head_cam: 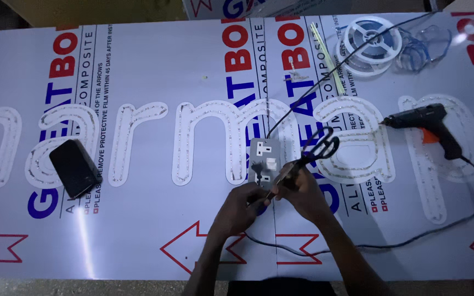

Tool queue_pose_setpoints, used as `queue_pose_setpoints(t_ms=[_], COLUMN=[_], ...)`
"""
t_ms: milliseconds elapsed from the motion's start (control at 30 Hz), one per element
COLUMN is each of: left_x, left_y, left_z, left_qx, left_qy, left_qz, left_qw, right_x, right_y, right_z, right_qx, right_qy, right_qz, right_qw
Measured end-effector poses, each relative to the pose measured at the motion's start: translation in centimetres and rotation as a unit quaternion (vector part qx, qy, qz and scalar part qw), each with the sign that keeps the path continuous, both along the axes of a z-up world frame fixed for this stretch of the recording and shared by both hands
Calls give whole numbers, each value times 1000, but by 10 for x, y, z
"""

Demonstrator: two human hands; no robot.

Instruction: The person uses a hot glue gun to apply adhesive along the edges of white LED letter outlines on a large white board. They then plug a power strip into a wall socket and continue applying glue to the letters.

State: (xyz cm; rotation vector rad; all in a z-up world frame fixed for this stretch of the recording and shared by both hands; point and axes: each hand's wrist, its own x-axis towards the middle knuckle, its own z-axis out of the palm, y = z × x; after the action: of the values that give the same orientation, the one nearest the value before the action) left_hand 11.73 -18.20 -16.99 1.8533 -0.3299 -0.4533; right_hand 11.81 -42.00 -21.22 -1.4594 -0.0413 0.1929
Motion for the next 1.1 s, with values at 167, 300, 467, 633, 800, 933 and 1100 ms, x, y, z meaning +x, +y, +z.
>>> queue_pose_setpoints(t_ms=[167,300,467,633,800,933,1100], left_x=[-1,1,19,31,23,24,41], left_y=[-12,-13,9,27,33,30,30], left_z=[1,-19,2,25,52,48,22], left_qx=[35,-20,-60,-45,37,29,74], left_qy=[50,-4,0,11,35,58,61], left_qz=[17,49,33,51,156,128,93], left_qw=[998,999,998,998,986,990,991], right_x=[5,10,4,1,-9,-13,-8], right_y=[-2,-21,-19,-1,-19,-30,-16], right_z=[30,27,28,22,26,11,32], right_qx=[-7,-83,-3,58,-77,-133,-155], right_qy=[29,58,32,-29,-90,-135,-169], right_qz=[33,64,35,-65,-158,-189,-264], right_qw=[999,993,999,996,980,963,937])
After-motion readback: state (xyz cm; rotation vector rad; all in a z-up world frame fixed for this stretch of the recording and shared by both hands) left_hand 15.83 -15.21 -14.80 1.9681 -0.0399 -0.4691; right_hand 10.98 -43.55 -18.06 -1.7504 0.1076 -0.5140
